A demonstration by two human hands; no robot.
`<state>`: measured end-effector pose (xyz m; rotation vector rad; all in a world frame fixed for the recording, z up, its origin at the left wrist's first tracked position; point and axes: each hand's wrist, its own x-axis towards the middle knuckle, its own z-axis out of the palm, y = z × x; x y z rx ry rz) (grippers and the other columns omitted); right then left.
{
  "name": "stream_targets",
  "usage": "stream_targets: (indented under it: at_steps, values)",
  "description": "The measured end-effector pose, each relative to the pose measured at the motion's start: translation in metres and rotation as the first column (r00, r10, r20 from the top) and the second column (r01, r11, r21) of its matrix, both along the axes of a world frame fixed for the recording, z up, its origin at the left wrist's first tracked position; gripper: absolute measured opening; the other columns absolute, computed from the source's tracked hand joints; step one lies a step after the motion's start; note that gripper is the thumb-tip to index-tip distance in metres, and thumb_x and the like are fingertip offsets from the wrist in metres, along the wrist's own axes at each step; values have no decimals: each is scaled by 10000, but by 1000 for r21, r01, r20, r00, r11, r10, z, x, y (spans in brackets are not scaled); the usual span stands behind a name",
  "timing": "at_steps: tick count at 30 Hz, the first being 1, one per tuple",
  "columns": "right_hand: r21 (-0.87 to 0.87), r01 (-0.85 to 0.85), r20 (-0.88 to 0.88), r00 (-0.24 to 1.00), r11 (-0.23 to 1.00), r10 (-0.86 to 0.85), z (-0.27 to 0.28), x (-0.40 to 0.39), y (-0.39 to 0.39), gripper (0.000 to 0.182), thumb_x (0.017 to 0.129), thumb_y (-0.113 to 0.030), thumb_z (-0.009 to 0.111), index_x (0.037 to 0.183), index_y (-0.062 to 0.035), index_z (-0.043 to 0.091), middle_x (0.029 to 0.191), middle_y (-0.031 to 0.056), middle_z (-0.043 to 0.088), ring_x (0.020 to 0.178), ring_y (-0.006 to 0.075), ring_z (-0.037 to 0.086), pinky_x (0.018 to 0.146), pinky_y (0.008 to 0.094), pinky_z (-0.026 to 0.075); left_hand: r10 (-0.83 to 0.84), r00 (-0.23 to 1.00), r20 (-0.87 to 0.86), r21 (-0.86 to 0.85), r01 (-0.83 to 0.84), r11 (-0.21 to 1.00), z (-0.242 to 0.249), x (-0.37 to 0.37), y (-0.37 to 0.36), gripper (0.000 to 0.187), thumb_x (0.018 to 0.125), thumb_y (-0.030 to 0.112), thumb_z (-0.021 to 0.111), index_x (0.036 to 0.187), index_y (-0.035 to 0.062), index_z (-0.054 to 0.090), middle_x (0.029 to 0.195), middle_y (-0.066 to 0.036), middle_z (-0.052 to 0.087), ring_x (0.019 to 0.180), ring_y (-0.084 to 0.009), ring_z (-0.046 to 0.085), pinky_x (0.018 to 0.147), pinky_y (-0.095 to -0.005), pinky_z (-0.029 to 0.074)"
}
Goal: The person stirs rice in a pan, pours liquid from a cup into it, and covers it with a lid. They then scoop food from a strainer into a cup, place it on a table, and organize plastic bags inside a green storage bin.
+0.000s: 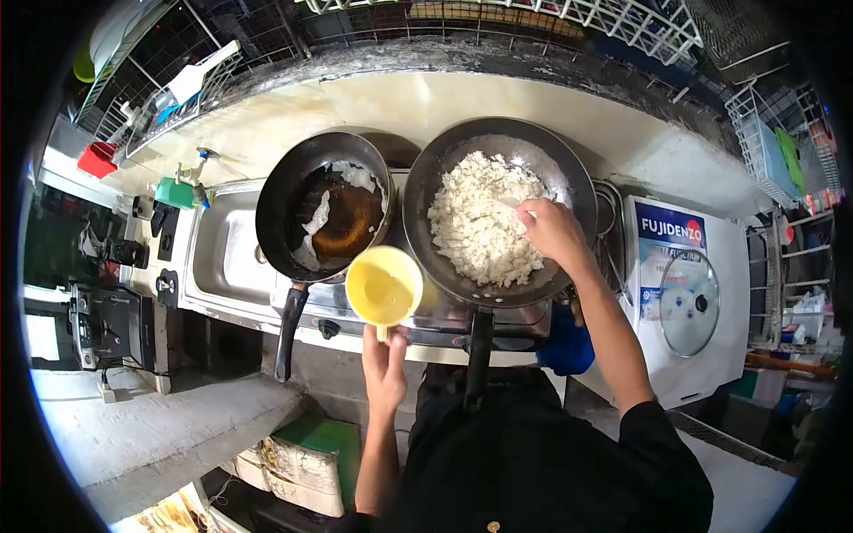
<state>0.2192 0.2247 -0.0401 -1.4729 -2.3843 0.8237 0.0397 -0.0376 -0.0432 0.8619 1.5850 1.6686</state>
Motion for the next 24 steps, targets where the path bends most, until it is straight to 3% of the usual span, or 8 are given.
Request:
stream_targets:
  at_steps: [2,3,7,12,15,18,20,24]
  values:
    - [67,-37,-41,998,997,40,-42,8,13,156,828,-165,533,874,-74,652,809,181,641,781,348,634,700,433,482,22,998,65,-26,-20,999,-25,11,-23,249,904,81,503,1118,31,387,966,-101,534,884,-158,531,776,-297,434]
    - [82,-49,72,996,995,43,-16,5,9,154,824,-171,527,863,-89,651,821,183,638,789,361,625,702,445,479,20,995,94,-50,-16,999,-36,17,-32,379,865,13,543,1138,52,283,1057,-123,503,917,-175,550,795,-315,450]
    - [80,31,150,988,996,-42,18,19,23,146,813,-163,523,858,-113,653,862,183,636,824,390,606,716,461,475,59,995,85,-122,-49,991,-64,41,-52,577,816,-26,602,1163,42,147,1169,-161,419,936,-204,558,791,-313,473]
    - [76,-46,180,983,996,32,14,30,32,154,803,-172,521,858,-113,653,867,194,630,841,391,603,720,466,474,164,983,-79,-193,-176,965,-116,72,-52,584,807,3,629,1158,11,163,1160,-172,432,935,-218,559,744,-305,474]
    - [101,-110,147,985,989,94,2,36,32,154,793,-175,528,854,-112,654,866,197,628,840,390,603,726,466,476,216,933,-289,-206,-281,937,-137,94,-43,593,775,19,671,1156,-23,219,1164,-173,413,971,-231,541,736,-319,473]
    - [71,-159,197,970,985,143,9,40,28,161,784,-160,522,849,-108,660,864,201,627,831,390,606,738,459,477,370,927,-56,-152,-374,915,-155,113,-33,622,771,56,695,1157,-33,215,1124,-150,418,930,-227,533,760,-356,457]
    - [76,-156,188,972,985,140,33,37,15,152,786,-145,532,844,-101,665,866,202,629,832,386,608,743,452,478,391,919,-50,-150,-394,907,-165,123,-33,623,771,63,697,1153,-32,215,1112,-146,421,925,-221,529,759,-354,454]
    - [10,-192,313,933,981,180,5,40,7,169,833,-202,565,914,-99,671,878,163,648,845,357,613,752,422,481,383,922,-57,-123,-387,914,-180,137,-31,628,767,91,706,1139,-29,214,1066,-132,432,906,-199,513,756,-343,443]
